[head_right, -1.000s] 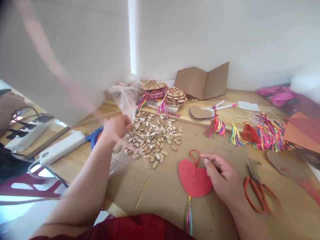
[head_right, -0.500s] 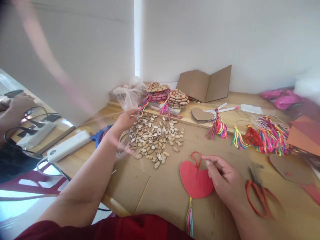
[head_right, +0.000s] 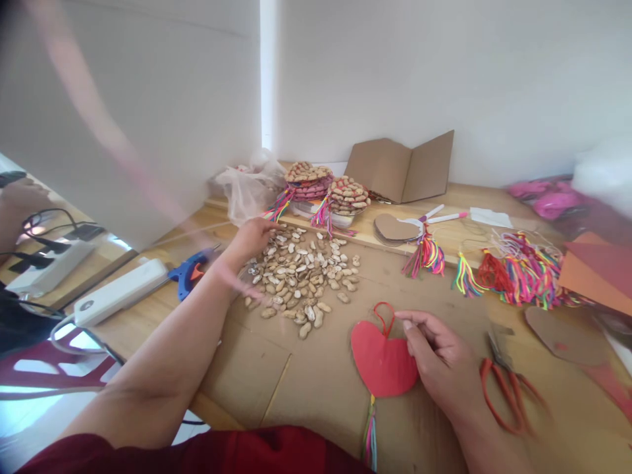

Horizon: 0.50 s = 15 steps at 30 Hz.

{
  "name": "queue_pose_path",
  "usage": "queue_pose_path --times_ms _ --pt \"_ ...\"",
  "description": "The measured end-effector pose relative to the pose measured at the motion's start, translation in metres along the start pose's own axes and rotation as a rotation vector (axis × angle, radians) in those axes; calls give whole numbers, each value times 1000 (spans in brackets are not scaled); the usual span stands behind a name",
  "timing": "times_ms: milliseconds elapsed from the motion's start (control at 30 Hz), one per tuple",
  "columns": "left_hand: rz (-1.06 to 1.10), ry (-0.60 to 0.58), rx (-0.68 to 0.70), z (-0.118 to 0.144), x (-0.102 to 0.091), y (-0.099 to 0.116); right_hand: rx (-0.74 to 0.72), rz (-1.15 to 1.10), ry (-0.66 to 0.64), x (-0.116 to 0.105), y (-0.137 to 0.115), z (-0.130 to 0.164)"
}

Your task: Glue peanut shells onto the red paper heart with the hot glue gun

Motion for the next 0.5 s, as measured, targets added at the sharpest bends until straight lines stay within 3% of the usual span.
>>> queue_pose_path --times_ms 200,400,500 --pt "-17 -111 138 9 12 18 -6 -16 -15 -1 -1 0" --pt "32 -61 152 16 6 21 -9 -38 -13 0 2 0" --pt "26 -109 164 18 6 22 -4 -32 -13 1 3 0"
Point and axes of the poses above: each hand's wrist, its own z-axis away from the middle knuckle, its own x-axis out of the palm, y = z × x, the point moved 4 cm from there along -z, towards the middle knuckle, and after that the axes turned 12 degrees about -x, right-handed, at the moved point
